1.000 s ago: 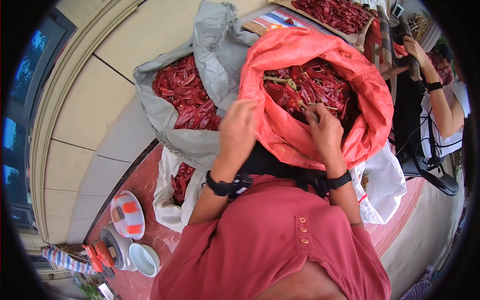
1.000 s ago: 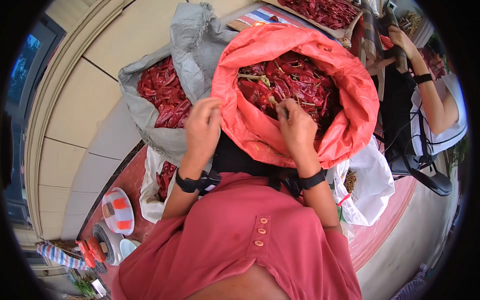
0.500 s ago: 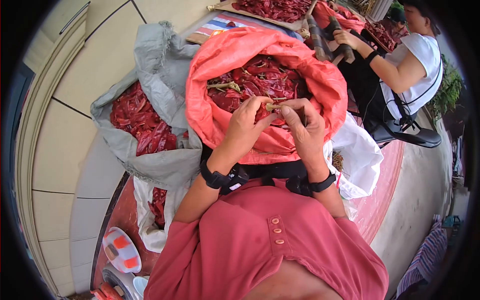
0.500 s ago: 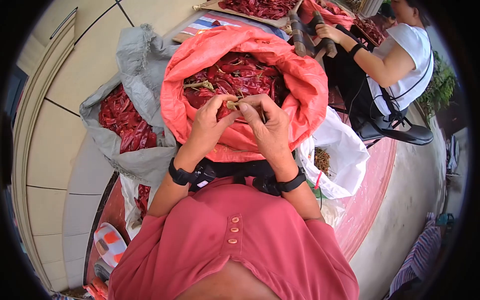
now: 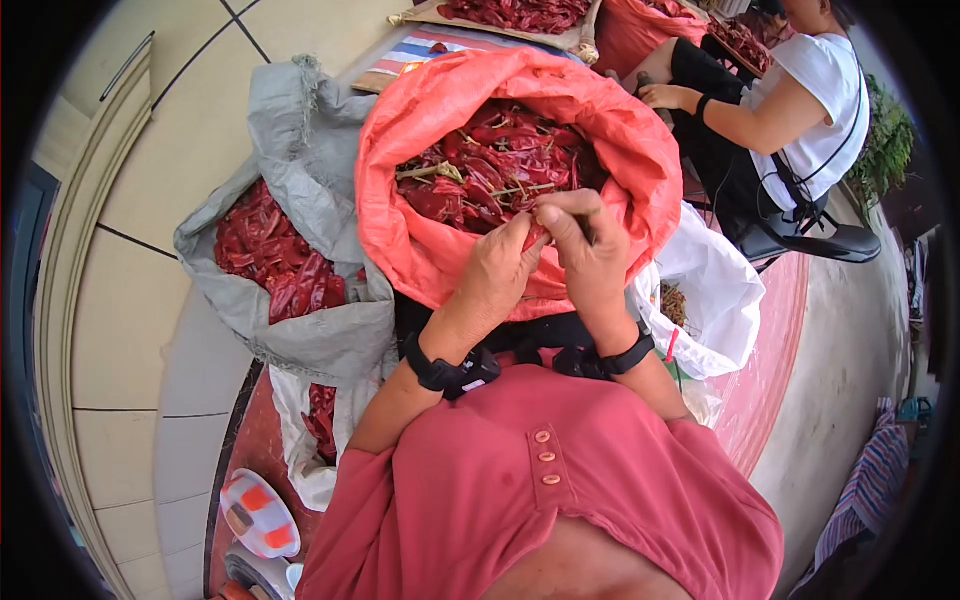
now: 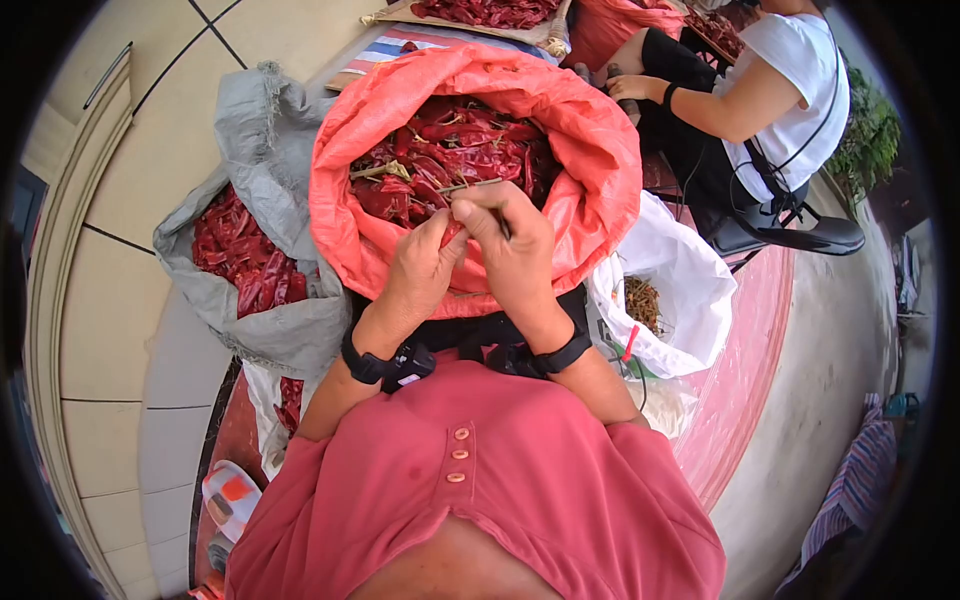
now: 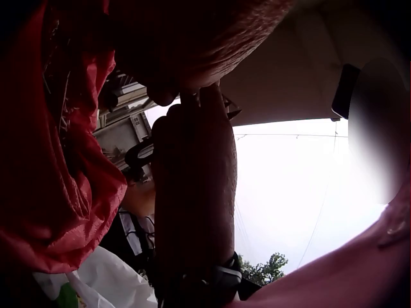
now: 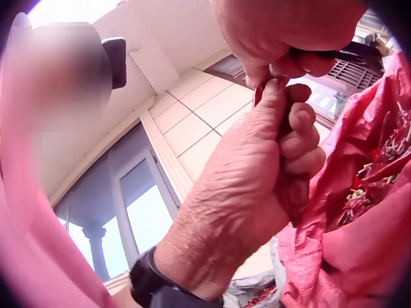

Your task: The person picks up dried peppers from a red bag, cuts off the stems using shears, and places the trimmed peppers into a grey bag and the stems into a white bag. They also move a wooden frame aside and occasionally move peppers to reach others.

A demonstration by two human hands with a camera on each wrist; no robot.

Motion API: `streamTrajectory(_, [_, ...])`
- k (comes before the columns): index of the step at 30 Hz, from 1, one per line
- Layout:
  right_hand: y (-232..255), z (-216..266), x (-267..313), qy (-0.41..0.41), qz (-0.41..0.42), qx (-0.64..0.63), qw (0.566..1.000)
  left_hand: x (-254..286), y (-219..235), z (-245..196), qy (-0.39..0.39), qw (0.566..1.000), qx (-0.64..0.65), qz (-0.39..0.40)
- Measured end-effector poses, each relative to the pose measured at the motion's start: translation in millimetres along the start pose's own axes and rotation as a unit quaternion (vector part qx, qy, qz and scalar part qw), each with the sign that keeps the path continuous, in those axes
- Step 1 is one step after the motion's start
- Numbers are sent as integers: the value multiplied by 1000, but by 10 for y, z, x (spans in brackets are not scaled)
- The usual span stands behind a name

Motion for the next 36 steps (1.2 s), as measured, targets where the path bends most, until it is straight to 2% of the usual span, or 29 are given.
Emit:
streamTrajectory(1, [48,16,-20,-78,-9,-69,994,7,-12,5,-12,1000,-8,-3])
streamTrajectory(3, [158,-3,-125,-228,-28,-208,951,55,-53,-3,-57,998,-5,37])
streamTrajectory(4, [152,-72,-176,-250,-64,-239,936,82,-71,-6,-78,995,-2,58])
streamTrajectory(7, [330,-18,-223,-258,-75,-293,918,106,-81,23,-46,998,-6,34])
streamTrajectory(9, [582,-71,-228,-178,-85,-144,970,97,-31,24,-15,998,49,43])
streamTrajectory(11, [844,-104,-201,-168,-155,-49,972,75,21,-22,-3,996,84,36])
streamTrajectory(13, [1224,-377,-147,-53,-190,128,972,70,66,-74,-10,994,103,21])
streamTrajectory(15, [1517,-525,-3,-70,-207,228,949,80,54,-40,-4,991,132,15])
streamTrajectory(16, [1733,-686,99,-145,-196,358,901,90,49,-26,-1,989,148,13])
streamTrajectory(17, [1921,-867,232,-177,-155,461,855,84,57,-25,-21,990,140,7])
streamTrajectory(19, [2199,-1138,480,-228,-65,646,725,64,94,-15,-63,990,126,-9])
streamTrajectory(21, [2289,-1169,572,-272,-48,633,724,33,300,-54,-165,983,-36,-70])
streamTrajectory(22, [2280,-1140,560,-294,-39,625,722,32,459,-87,-163,978,-85,-101])
streamTrajectory(24, [2157,-949,406,-240,-97,575,776,69,831,-50,-160,948,-222,-162])
streamTrajectory(25, [2039,-809,299,-214,-127,547,799,106,1036,74,-134,937,-250,-202])
streamTrajectory(26, [1926,-697,191,-187,-121,499,837,138,1261,219,-109,923,-279,-241])
streamTrajectory(27, [1799,-641,89,-158,-116,448,872,131,1505,351,-136,903,-323,-249])
streamTrajectory(29, [1469,-657,-53,-98,-61,375,920,166,1974,622,-109,858,-446,-228])
streamTrajectory(31, [1026,-672,-136,-68,21,296,953,223,2383,980,-48,848,-478,-225])
streamTrajectory(33, [613,-592,-191,-44,103,375,920,395,2431,1104,106,767,-596,-213])
streamTrajectory(34, [447,-588,-202,-50,104,370,922,458,2470,1174,179,714,-645,-207])
streamTrajectory(35, [314,-598,-200,-56,106,365,923,497,2515,1281,187,778,-565,-202])
streamTrajectory(36, [225,-624,-217,-67,125,393,909,459,2432,1207,139,829,-509,-187])
Point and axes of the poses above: each hand's wrist, its own x-axis away from the middle knuckle, its own y-axis out of the back of the hand, z = x × y, the point moved 1 cm from there along -x, towards the middle knuckle, and after that the axes turned 4 degrees about x, right-handed, at the moved point
